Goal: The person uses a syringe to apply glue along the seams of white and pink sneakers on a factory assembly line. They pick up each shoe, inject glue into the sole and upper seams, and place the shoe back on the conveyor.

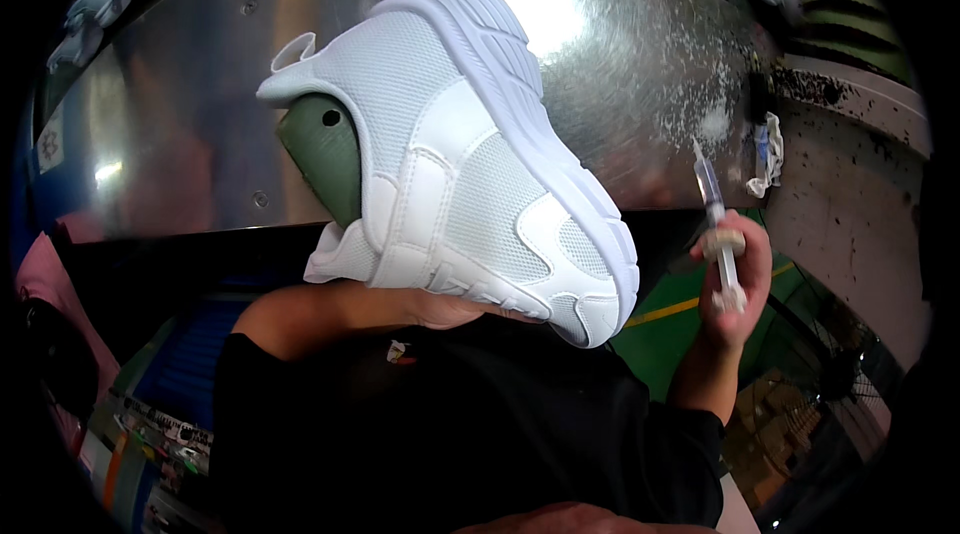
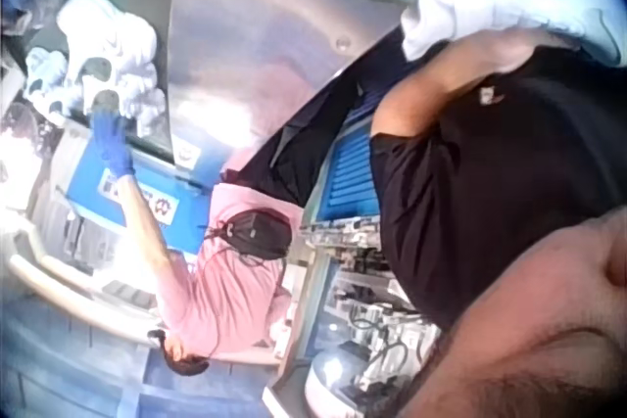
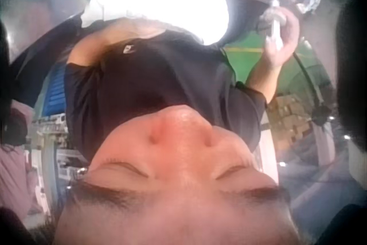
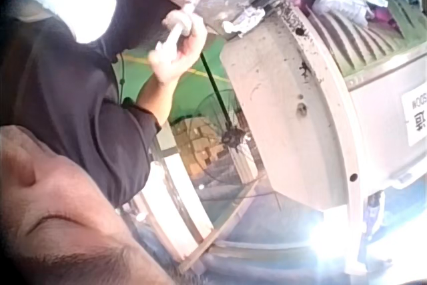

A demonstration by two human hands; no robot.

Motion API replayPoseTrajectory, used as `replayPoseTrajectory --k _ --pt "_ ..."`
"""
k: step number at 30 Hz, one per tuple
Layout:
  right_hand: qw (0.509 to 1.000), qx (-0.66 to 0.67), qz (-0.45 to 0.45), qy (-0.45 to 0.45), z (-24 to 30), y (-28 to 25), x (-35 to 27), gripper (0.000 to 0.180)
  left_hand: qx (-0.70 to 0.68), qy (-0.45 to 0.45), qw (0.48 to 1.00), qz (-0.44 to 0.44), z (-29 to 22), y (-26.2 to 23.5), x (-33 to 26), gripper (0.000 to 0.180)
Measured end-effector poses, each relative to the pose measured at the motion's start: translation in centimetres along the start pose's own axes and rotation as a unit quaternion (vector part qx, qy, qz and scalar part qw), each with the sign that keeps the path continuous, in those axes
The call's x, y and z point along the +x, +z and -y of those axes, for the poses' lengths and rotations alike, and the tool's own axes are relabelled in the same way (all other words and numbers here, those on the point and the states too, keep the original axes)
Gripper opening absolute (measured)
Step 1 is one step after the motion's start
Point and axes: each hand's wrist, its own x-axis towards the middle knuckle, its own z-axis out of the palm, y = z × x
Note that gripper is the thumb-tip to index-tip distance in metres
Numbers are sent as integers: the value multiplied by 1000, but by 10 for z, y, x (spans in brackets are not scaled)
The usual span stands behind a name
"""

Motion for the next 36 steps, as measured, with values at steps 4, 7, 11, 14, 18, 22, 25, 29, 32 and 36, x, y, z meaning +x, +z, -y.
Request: replayPoseTrajectory --k 4,7,11,14,18,22,25,29,32,36 --pt "966 220 106 -87 15 7 6 88 10 4 1000 -1 -2 2 5 40" --pt "932 319 148 -83 40 29 18 80 9 8 1000 -8 -5 1 8 40" --pt "891 372 215 -149 52 65 46 74 2 35 999 -35 -10 -5 3 40" --pt "903 343 217 -140 60 75 55 75 -5 49 998 -40 -14 -11 -2 40" --pt "902 321 246 -148 60 80 65 78 -8 67 997 -43 -15 -15 -3 40" --pt "903 314 248 -154 58 85 70 79 -7 71 997 -36 -15 -16 -1 40" --pt "909 298 252 -148 61 88 71 80 -7 67 997 -27 -13 -15 -1 40" --pt "910 283 266 -147 60 87 74 82 -4 64 998 -24 -12 -17 0 40" --pt "913 273 266 -144 58 89 76 83 -7 68 997 -27 -12 -19 0 40" --pt "920 253 264 -140 58 87 76 82 -9 67 997 -27 -14 -18 0 40"
